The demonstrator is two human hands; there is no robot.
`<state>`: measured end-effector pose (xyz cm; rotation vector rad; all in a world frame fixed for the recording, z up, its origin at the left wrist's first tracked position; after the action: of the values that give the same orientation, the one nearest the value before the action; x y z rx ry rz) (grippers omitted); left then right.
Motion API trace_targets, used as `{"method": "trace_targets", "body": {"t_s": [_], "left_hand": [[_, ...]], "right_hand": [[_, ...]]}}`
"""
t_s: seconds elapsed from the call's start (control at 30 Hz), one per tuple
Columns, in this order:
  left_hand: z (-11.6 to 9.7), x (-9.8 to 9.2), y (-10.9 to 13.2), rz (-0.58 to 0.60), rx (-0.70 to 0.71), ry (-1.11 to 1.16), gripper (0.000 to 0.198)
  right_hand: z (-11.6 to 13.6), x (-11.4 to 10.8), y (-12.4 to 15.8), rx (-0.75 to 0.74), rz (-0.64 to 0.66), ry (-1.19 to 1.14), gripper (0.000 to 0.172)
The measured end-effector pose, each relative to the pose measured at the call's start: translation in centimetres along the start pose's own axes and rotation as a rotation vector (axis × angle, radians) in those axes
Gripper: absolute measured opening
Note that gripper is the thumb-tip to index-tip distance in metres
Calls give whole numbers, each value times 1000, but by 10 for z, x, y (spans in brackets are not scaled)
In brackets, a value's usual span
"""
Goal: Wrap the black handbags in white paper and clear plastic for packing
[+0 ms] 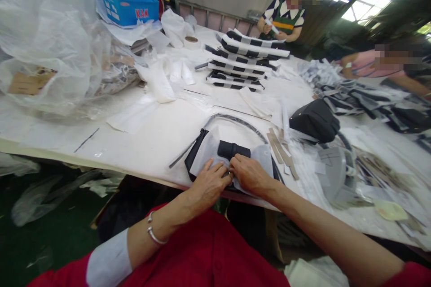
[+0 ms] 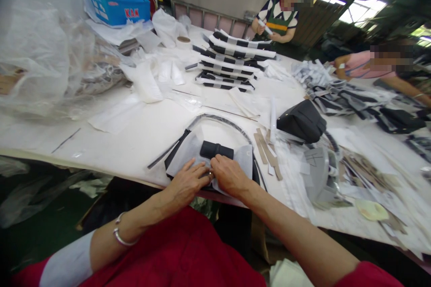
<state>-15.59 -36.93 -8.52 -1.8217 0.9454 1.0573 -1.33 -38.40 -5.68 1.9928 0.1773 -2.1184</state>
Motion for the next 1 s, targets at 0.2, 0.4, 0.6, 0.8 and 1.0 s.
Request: {"method": "trace_targets", "body": {"t_s": [0.2, 0.4, 0.6, 0.8, 1.0], "left_hand": [[0, 2, 0, 0, -6, 18, 37], [9, -6, -2, -58, -53, 206, 46], [9, -30, -9, -126, 11, 245, 43], [-3, -45, -11, -54, 139, 70, 40], [-1, -34, -15, -36, 76, -211, 55]], "right_hand": [[-5, 1, -1, 293, -71, -178, 8], [-25, -9, 9, 382, -86, -696, 16], [-14, -37, 43, 131, -127, -563, 50], [-7, -19, 73, 3, -294, -261, 62], [-2, -2, 75, -16, -456, -130, 41]]}}
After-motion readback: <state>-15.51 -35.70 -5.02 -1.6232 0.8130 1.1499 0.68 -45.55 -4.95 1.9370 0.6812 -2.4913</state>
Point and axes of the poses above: each hand's wrist, its own y-axis away from the middle knuckle, its own x-axis out of the palm, z = x × y, the point moved 4 cm from there along -y, towards the middle knuckle, and after that the axes turned 6 degrees about -z, right-handed, at the moved point
